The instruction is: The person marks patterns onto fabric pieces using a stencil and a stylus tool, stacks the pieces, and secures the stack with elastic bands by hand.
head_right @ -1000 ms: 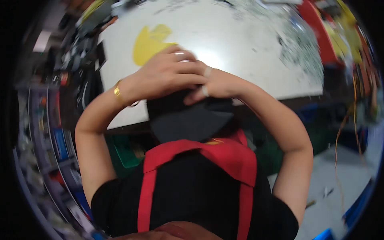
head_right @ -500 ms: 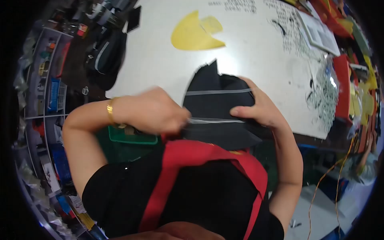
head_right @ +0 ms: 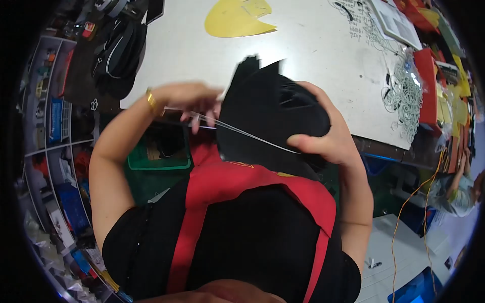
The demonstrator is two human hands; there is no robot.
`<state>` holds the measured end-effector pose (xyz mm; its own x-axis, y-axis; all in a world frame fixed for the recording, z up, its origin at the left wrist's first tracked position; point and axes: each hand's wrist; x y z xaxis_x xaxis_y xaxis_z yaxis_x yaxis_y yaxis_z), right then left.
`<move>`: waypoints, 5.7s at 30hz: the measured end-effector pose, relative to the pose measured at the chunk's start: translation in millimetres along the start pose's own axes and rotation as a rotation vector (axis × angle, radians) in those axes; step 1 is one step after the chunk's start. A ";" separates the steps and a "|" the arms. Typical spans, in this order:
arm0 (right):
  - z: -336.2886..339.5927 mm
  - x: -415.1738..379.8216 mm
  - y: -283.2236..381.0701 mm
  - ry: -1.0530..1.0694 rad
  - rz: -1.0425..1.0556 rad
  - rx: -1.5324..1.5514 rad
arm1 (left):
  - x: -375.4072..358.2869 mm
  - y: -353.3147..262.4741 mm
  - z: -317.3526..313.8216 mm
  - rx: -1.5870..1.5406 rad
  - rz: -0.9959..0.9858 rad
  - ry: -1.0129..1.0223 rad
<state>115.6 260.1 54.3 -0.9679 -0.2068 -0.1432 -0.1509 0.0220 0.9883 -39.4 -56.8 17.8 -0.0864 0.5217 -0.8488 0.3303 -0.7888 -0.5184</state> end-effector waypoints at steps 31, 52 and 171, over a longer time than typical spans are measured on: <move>216.4 115.1 46.4 -0.134 0.034 -0.563 | 14.8 -178.7 -27.3 0.477 -1.203 -0.923; 232.0 286.0 -8.4 -0.613 -0.257 -1.195 | 79.6 -167.8 6.5 0.290 -0.743 -0.748; 0.4 42.4 3.8 0.239 -0.055 -0.247 | -61.5 -104.8 -86.2 1.446 -1.347 0.063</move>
<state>74.0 251.8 52.0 -0.8807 -0.4250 -0.2090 -0.1201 -0.2264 0.9666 12.3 21.8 133.4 0.4547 0.8866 0.0847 -0.7898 0.4454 -0.4218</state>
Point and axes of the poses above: each hand's wrist, its own x-axis towards the middle knuckle, its own z-axis out of the back of the hand, y = z × x, and after that the axes turned 5 degrees about x, right-handed
